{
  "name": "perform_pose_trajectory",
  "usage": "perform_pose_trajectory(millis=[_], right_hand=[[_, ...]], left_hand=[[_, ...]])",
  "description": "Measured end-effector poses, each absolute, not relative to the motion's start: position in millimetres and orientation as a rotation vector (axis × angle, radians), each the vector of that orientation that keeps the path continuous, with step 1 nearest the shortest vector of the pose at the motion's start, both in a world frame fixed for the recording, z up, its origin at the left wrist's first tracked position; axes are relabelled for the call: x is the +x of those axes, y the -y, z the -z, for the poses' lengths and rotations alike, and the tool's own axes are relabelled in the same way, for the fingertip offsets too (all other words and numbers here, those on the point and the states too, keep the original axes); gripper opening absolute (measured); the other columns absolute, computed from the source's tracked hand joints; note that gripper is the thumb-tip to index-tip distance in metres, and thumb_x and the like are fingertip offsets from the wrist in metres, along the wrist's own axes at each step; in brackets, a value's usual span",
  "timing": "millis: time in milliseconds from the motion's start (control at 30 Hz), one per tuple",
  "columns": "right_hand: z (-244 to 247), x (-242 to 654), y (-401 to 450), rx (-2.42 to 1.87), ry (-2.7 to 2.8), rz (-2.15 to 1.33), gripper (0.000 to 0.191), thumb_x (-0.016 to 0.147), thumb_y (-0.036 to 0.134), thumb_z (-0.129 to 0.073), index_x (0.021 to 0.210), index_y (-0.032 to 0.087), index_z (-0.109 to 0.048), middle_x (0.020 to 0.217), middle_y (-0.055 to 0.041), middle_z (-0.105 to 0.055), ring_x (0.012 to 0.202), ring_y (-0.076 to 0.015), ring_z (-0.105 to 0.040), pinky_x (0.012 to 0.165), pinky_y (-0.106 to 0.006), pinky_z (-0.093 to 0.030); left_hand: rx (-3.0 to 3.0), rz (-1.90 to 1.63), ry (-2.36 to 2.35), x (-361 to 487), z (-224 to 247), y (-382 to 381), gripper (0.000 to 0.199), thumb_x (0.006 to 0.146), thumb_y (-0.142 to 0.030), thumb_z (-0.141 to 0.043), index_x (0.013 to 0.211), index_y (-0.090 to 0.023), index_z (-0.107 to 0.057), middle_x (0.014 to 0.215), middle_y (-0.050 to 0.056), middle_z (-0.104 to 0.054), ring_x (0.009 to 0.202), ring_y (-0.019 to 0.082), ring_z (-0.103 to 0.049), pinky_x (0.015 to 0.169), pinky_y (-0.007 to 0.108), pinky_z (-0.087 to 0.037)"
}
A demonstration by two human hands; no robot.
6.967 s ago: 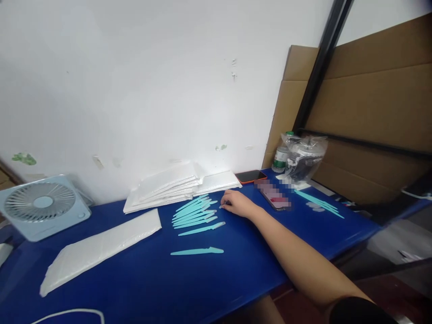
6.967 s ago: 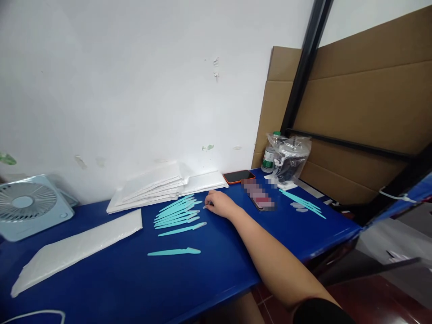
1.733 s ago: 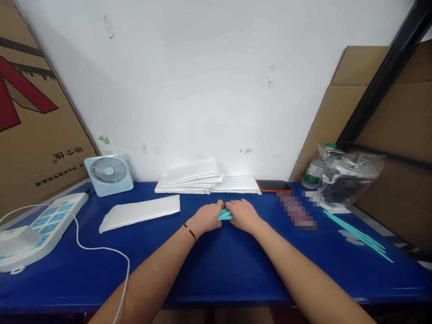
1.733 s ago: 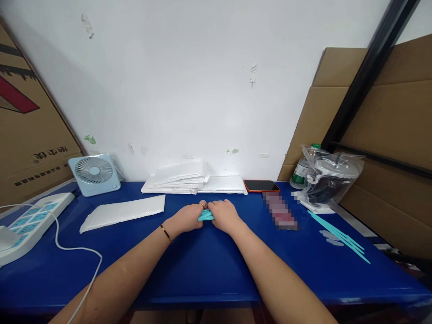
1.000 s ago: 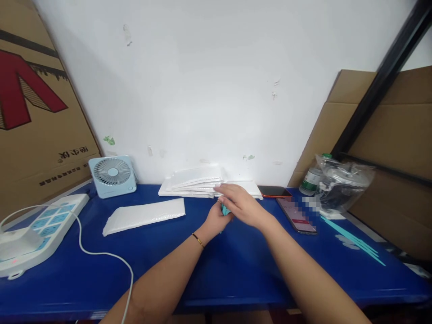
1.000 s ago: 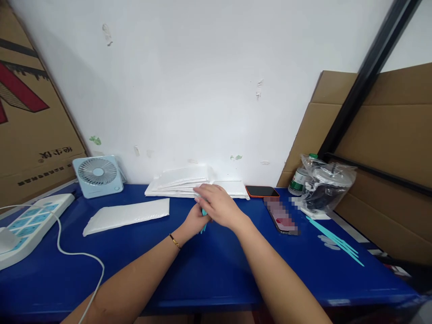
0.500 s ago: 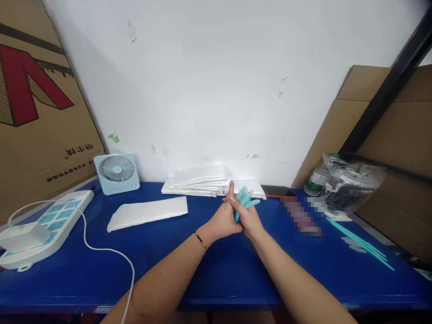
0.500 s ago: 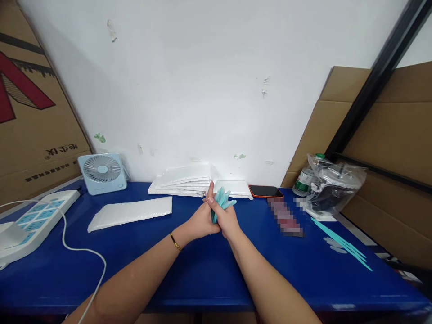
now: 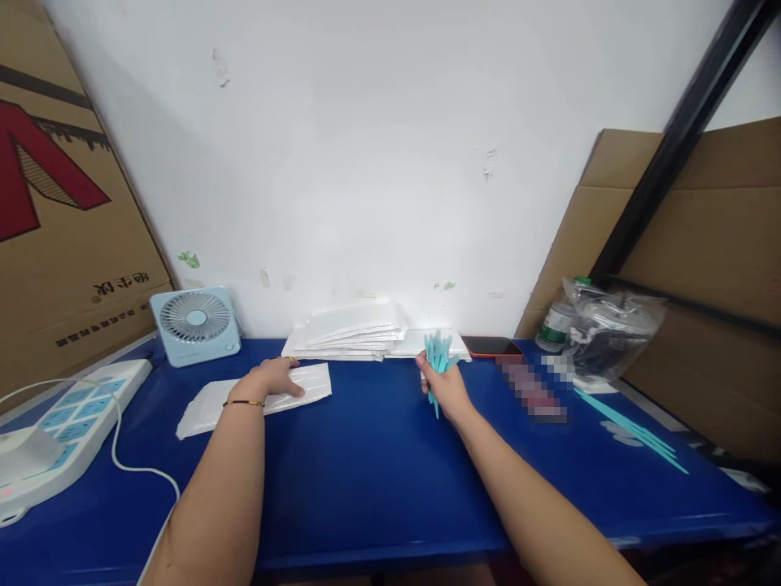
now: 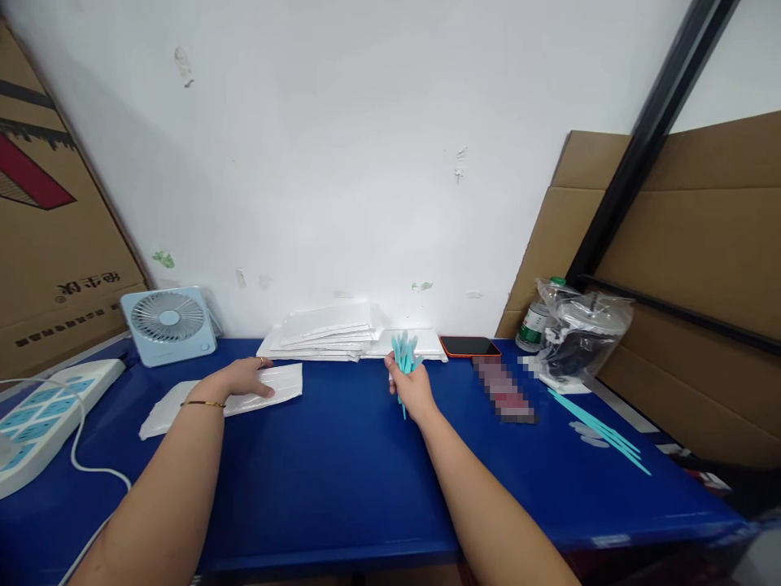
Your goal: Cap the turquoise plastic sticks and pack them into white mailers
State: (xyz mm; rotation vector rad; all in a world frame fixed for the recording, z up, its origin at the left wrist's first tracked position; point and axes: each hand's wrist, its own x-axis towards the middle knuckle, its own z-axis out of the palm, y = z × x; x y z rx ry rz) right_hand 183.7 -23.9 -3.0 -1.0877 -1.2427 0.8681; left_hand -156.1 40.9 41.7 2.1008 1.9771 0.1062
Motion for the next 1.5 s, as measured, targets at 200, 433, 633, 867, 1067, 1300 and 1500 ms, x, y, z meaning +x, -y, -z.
perform_pose_trajectory(millis=[200,433,633,867,1067,1300,1500], right_hand=[[-21.3,187.6,36.1,-0.953,1.104,-0.983,0.036,0.067,0.044,-0.071,0.087,0.019,-0.055,0.045,0.01,-0.035,0.036,-0.0047,-0.027,0.034,-0.02,-0.019],[-28.9,176.0,48.9,-0.985,1.202,-1.166,0.036,0.064,0.039,-0.074,0.09,0.021,-0.057,0.044,0.0099,-0.032,0.036,-0.0052,-0.022,0.036,-0.022,-0.015],[-19.0,181.0,42.5,-1.061,1.116,-1.243,0.041,0.063,0.037,-0.076,0.059,0.022,-0.038,0.041,0.0088,-0.029,0.036,-0.0059,-0.022,0.037,-0.023,-0.014],[-26.0,203.9,39.0,-1.039,1.138,-1.483,0.041,0.063,0.03,-0.075,0.053,0.021,-0.037,0.037,0.0105,-0.027,0.032,-0.0029,-0.018,0.036,-0.022,-0.009],[-28.1,206.4,44.1,-1.042,1.192,-1.575,0.035,0.062,0.03,-0.076,0.057,0.021,-0.043,0.038,0.0105,-0.029,0.032,-0.0032,-0.017,0.037,-0.022,-0.01],[-80.6,209.6,57.4,-0.749,1.16,-1.384,0.018,0.071,0.036,-0.066,0.079,0.023,-0.058,0.042,0.0117,-0.023,0.034,-0.0049,-0.013,0.039,-0.022,-0.018],[-169.5,188.6,77.4,-0.608,1.17,-0.976,0.036,0.083,0.052,-0.048,0.062,0.022,-0.046,0.045,0.0068,-0.035,0.043,-0.01,-0.046,0.053,-0.027,-0.042]], left_hand=[[1.785,-0.91,-1.616,-134.1,-59.9,-24.7,0.045,0.057,-0.046,-0.071,0.089,-0.016,-0.064,0.094,0.009,-0.068,0.093,0.029,-0.061,0.081,0.037,-0.047],[0.8,-1.695,-0.854,-46.0,-60.8,-9.2,0.033,0.075,-0.015,-0.061,0.107,-0.014,-0.054,0.106,0.009,-0.064,0.086,0.017,-0.064,0.081,0.033,-0.052],[0.835,-1.785,-1.039,-43.0,-52.0,-8.9,0.068,0.076,-0.021,-0.064,0.134,-0.016,-0.031,0.128,0.016,-0.05,0.114,0.023,-0.053,0.098,0.04,-0.043],[2.591,-1.184,-1.197,-51.7,-65.3,17.0,0.126,0.039,-0.055,-0.081,0.143,-0.025,-0.017,0.152,0.011,-0.014,0.138,0.036,0.003,0.111,0.054,0.001],[2.806,-0.709,-1.017,-20.4,-39.5,22.5,0.121,0.04,-0.035,-0.083,0.143,-0.026,-0.021,0.134,0.012,-0.046,0.135,0.036,-0.02,0.107,0.056,0.009],[2.12,-0.862,-0.873,-24.9,-65.3,32.9,0.061,0.067,-0.027,-0.066,0.125,-0.023,-0.048,0.11,0.008,-0.06,0.098,0.026,-0.057,0.09,0.042,-0.042],[1.446,-0.689,-0.392,-22.6,-71.2,48.3,0.066,0.066,-0.04,-0.07,0.124,-0.016,-0.05,0.097,0.01,-0.063,0.088,0.024,-0.059,0.079,0.036,-0.045]])
